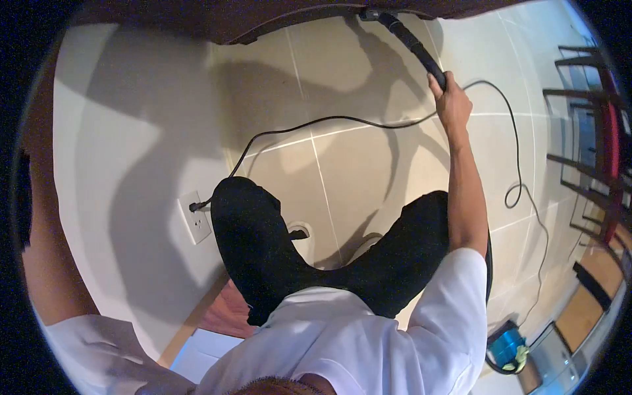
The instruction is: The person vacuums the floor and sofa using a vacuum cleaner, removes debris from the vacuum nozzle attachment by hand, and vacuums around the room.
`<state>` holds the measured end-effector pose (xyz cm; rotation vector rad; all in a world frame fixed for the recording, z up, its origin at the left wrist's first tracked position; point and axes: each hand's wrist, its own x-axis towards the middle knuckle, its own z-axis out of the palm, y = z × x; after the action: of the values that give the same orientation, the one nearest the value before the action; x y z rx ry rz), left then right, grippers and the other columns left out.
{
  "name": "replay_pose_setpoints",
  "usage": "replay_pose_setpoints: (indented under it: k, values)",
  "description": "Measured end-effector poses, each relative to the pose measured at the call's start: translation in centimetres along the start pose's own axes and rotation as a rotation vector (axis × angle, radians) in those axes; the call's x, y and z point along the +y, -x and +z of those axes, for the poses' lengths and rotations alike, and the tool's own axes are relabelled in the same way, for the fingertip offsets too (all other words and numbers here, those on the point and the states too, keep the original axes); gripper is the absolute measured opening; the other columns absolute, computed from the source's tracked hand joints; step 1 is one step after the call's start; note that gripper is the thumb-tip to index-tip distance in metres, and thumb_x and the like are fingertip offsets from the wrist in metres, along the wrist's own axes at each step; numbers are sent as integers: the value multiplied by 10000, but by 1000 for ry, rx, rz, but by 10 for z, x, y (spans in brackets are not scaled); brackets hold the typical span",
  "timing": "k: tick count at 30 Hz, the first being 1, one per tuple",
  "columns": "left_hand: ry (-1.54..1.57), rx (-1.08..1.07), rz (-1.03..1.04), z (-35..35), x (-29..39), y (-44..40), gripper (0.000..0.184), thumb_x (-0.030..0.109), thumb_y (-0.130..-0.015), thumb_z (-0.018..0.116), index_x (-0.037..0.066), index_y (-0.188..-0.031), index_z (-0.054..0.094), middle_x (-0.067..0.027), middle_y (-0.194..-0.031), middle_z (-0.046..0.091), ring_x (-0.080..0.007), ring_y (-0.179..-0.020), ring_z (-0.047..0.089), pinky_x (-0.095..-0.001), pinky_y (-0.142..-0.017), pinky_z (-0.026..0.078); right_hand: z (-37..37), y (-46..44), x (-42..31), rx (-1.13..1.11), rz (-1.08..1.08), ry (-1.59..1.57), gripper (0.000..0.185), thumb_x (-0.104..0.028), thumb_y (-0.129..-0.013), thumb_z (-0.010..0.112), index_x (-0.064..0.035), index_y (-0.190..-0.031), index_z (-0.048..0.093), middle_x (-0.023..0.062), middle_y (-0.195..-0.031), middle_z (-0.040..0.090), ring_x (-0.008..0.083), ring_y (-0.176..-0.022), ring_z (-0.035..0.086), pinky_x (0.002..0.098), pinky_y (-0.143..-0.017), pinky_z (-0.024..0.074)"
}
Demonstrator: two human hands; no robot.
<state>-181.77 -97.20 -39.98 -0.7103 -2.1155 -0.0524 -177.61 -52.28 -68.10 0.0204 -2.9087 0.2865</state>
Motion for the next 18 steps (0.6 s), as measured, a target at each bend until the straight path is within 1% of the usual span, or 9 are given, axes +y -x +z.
replay_pose_setpoints:
  k: [2,3,4,6,7,10,12,14,18]
  values:
    - [10,-3,9,3,2,-2,540,425,-1036,567,-29,-1328,546,-228,-1228,581,-402,-1108,574,-525,-924,474,7,-9,25,-83,278,-63,594,-668,-994,498,-130,-1207,637,209,-911,739,468,-868,698,556,-761,530]
    - [11,-3,20,3,3,-6,541,426,-1036,567,-30,-1326,547,-228,-1226,582,-401,-1105,575,-526,-922,475,14,-13,42,46,372,-155,662,-688,-997,455,-91,-1207,651,248,-960,737,510,-967,675,576,-843,514]
    - [16,-4,26,6,3,-8,543,428,-1036,567,-31,-1325,548,-228,-1224,583,-401,-1103,576,-526,-921,476,24,-16,64,123,436,-139,663,-658,-1001,495,-33,-1139,672,226,-845,730,432,-814,720,521,-731,545]
    - [18,-6,31,9,3,-14,545,432,-1036,566,-32,-1323,549,-228,-1220,584,-401,-1099,578,-526,-917,477,13,-21,84,55,679,-443,624,-607,-1008,544,1,-1058,674,157,-708,670,294,-606,683,435,-579,528]
    - [18,-10,36,10,4,-14,547,433,-1037,566,-33,-1322,549,-229,-1218,585,-401,-1097,579,-526,-915,478,18,-24,94,115,682,-608,574,-558,-1013,575,9,-960,646,72,-634,581,182,-493,574,364,-475,467]
    - [34,-16,34,18,6,-19,551,439,-1037,565,-35,-1318,551,-229,-1212,588,-401,-1091,582,-526,-910,480,37,-37,94,76,622,-941,538,-543,-1015,574,-23,-881,607,30,-638,541,162,-503,543,330,-472,455]
    - [33,-13,36,20,8,-20,554,442,-1037,565,-36,-1316,552,-229,-1209,589,-400,-1087,584,-526,-907,482,42,-20,58,62,781,-1201,520,-538,-1011,583,-33,-888,604,27,-643,529,147,-509,535,331,-473,461]
    - [38,-14,46,22,8,-25,557,445,-1038,564,-38,-1314,553,-229,-1205,591,-400,-1083,586,-527,-903,484,50,-8,23,-82,718,-1231,504,-537,-1006,590,-46,-894,602,23,-645,532,144,-507,533,337,-467,460]
    - [52,-18,47,26,13,-30,563,452,-1038,563,-41,-1309,556,-229,-1197,594,-400,-1075,590,-527,-896,487,32,-5,-54,-466,310,-1093,504,-530,-1011,593,-33,-937,627,19,-634,540,137,-510,537,310,-485,443]
